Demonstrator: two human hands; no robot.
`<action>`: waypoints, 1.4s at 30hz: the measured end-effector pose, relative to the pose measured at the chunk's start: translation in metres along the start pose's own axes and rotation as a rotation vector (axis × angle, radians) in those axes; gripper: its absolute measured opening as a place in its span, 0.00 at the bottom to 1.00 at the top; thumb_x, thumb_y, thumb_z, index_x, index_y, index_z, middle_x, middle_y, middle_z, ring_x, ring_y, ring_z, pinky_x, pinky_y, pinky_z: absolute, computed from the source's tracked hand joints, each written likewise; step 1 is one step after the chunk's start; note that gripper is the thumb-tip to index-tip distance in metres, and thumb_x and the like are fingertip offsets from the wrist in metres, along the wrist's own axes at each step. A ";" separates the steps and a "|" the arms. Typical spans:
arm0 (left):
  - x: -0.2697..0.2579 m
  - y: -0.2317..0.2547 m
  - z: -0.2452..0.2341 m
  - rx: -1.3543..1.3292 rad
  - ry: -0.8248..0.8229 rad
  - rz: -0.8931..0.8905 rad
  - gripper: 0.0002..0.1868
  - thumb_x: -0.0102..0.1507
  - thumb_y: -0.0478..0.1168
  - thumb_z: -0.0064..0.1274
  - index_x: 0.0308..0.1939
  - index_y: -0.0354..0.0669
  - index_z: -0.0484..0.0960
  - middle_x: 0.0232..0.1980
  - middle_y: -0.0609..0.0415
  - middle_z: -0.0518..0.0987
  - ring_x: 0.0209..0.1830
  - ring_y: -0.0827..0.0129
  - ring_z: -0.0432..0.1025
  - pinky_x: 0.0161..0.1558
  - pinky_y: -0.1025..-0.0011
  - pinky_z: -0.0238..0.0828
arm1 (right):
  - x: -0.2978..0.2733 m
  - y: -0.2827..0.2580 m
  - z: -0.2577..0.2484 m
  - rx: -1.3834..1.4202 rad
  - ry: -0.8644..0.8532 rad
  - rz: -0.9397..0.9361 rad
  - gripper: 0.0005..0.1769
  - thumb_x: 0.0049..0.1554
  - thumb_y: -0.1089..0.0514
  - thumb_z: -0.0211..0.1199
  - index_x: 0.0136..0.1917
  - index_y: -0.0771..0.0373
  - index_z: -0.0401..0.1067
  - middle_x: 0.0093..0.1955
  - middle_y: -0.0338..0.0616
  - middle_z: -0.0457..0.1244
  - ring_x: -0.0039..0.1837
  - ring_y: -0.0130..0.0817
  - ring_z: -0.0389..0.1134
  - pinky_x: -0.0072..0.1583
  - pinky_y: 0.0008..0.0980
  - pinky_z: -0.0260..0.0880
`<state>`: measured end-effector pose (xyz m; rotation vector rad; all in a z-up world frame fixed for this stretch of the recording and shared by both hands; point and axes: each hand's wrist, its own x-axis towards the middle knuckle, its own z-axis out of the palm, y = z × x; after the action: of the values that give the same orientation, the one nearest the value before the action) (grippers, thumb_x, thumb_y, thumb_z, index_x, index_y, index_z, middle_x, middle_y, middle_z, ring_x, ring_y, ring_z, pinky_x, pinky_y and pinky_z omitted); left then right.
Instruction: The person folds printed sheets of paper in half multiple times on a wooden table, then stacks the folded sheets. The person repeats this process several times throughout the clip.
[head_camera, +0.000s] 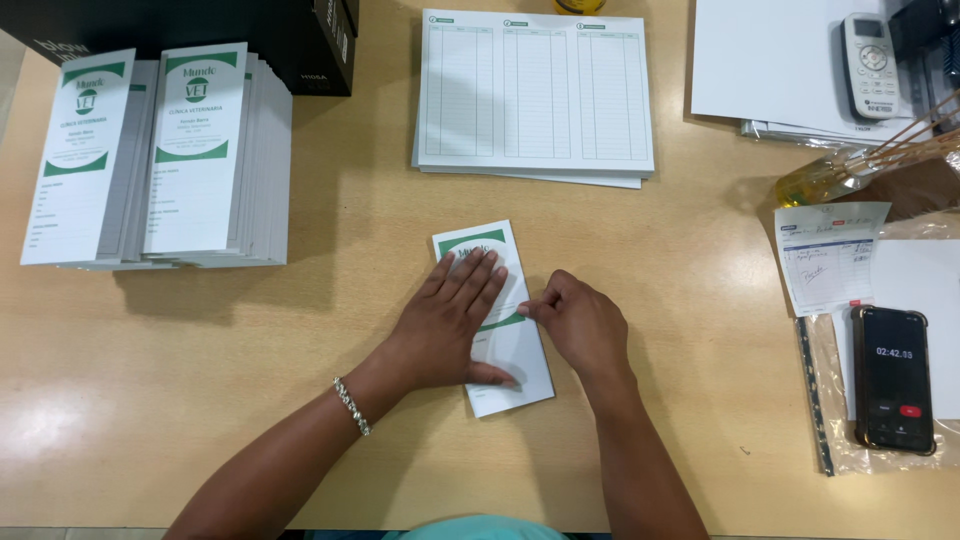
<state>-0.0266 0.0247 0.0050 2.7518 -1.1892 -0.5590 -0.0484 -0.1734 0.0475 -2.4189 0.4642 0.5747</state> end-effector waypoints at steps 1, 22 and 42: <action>-0.003 -0.002 -0.001 0.002 0.000 0.000 0.70 0.53 0.90 0.28 0.82 0.42 0.40 0.84 0.42 0.44 0.85 0.51 0.36 0.80 0.52 0.18 | -0.001 -0.002 -0.001 0.002 0.001 0.000 0.11 0.58 0.48 0.67 0.44 0.56 0.73 0.37 0.44 0.63 0.46 0.44 0.71 0.47 0.40 0.66; -0.007 -0.053 -0.009 0.000 0.007 -0.231 0.41 0.69 0.71 0.25 0.82 0.60 0.45 0.85 0.65 0.45 0.85 0.61 0.35 0.76 0.33 0.11 | -0.007 -0.007 0.000 -0.085 -0.028 0.013 0.11 0.61 0.45 0.62 0.45 0.54 0.73 0.40 0.44 0.68 0.50 0.44 0.72 0.49 0.40 0.67; -0.065 0.040 0.071 -0.773 0.720 -0.257 0.41 0.64 0.25 0.40 0.80 0.29 0.44 0.76 0.25 0.60 0.70 0.34 0.62 0.69 0.45 0.63 | -0.057 0.027 0.016 0.020 0.005 -0.362 0.18 0.67 0.48 0.53 0.65 0.48 0.77 0.54 0.50 0.70 0.58 0.50 0.72 0.58 0.46 0.74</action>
<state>-0.1209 0.0479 -0.0329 2.1078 -0.3413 0.0080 -0.1138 -0.1730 0.0518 -2.4055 0.0279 0.4027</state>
